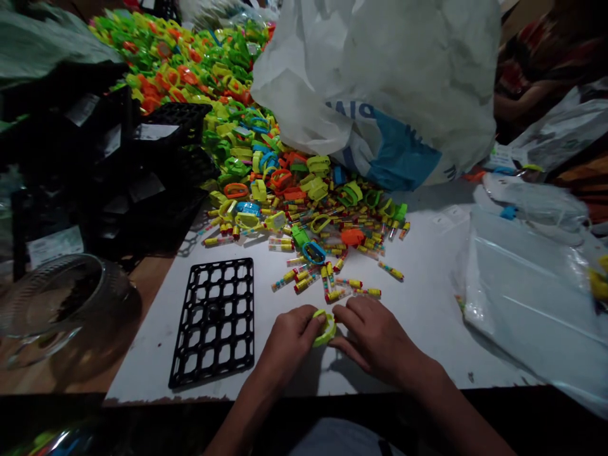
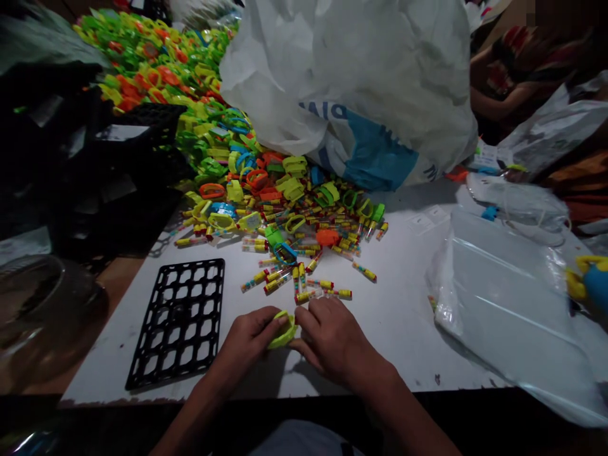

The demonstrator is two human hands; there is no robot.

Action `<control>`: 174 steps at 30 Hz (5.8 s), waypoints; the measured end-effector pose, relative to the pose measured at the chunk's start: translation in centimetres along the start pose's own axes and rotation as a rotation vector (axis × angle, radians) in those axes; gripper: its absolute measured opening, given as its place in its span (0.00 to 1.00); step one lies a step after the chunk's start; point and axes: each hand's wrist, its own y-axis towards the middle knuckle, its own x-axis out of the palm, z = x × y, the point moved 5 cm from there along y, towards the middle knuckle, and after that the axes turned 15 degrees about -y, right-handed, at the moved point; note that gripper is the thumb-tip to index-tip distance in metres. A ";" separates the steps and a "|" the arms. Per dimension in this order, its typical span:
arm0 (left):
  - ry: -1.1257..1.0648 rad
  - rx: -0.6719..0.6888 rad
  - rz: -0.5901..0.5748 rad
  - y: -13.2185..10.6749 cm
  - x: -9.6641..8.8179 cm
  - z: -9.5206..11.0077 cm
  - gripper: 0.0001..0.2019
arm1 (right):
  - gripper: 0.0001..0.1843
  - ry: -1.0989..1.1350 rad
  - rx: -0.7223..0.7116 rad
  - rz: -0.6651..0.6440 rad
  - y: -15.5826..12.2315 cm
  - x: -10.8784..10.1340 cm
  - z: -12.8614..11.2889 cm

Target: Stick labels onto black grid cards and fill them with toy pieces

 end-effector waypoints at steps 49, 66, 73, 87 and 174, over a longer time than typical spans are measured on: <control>0.243 0.477 0.095 1.6 -0.1 3.5 0.09 | 0.13 0.370 0.143 0.170 0.7 0.6 3.1; 0.026 0.020 0.089 1.6 -0.9 2.1 0.14 | 0.17 0.067 0.023 -0.048 0.9 0.1 0.8; -0.017 -0.105 0.015 1.5 -0.2 2.3 0.13 | 0.14 -0.118 -0.058 0.064 1.1 -0.1 1.2; 0.112 -0.035 -0.028 1.9 0.1 3.0 0.12 | 0.13 -0.176 -0.158 0.013 0.5 1.5 1.2; 0.190 -0.095 -0.172 2.0 1.8 1.8 0.19 | 0.13 -0.083 -0.006 0.168 -1.9 1.0 1.3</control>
